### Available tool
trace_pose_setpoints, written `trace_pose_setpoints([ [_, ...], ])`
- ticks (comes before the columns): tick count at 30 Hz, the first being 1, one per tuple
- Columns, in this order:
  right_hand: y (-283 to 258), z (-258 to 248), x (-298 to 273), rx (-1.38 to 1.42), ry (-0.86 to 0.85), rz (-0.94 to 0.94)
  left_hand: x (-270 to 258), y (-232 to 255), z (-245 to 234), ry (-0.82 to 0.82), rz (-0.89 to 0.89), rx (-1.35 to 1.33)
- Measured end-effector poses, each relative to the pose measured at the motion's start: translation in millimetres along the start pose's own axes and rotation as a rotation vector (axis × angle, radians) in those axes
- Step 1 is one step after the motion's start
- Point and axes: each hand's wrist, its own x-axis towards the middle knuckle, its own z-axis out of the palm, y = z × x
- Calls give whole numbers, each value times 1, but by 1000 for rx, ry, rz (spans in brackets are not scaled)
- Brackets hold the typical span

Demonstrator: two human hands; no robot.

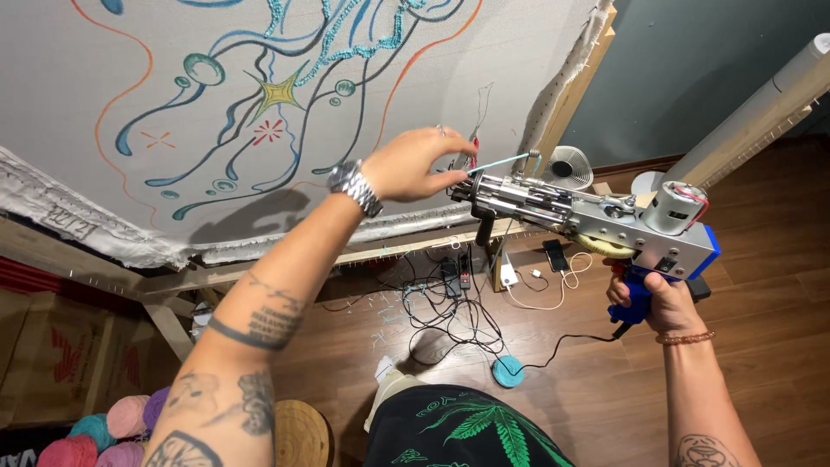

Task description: Creating a rug using a tufting gun on a stretched canvas frame.

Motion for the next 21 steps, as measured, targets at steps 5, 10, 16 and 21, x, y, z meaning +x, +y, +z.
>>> trace_pose_setpoints([
  [5, 7, 2, -7, 5, 30, -1, -8, -15, 20, 260, -152, -414],
  [10, 29, -27, -6, -126, -34, -107, -37, -69, 134, 405, -161, -885],
  [16, 33, -14, 1, -60, -13, -77, -32, -4, 172, 163, -366, -1123],
  [21, 38, 2, 5, -190, 206, -36, -9, -15, 244, 328, -893, -1035],
])
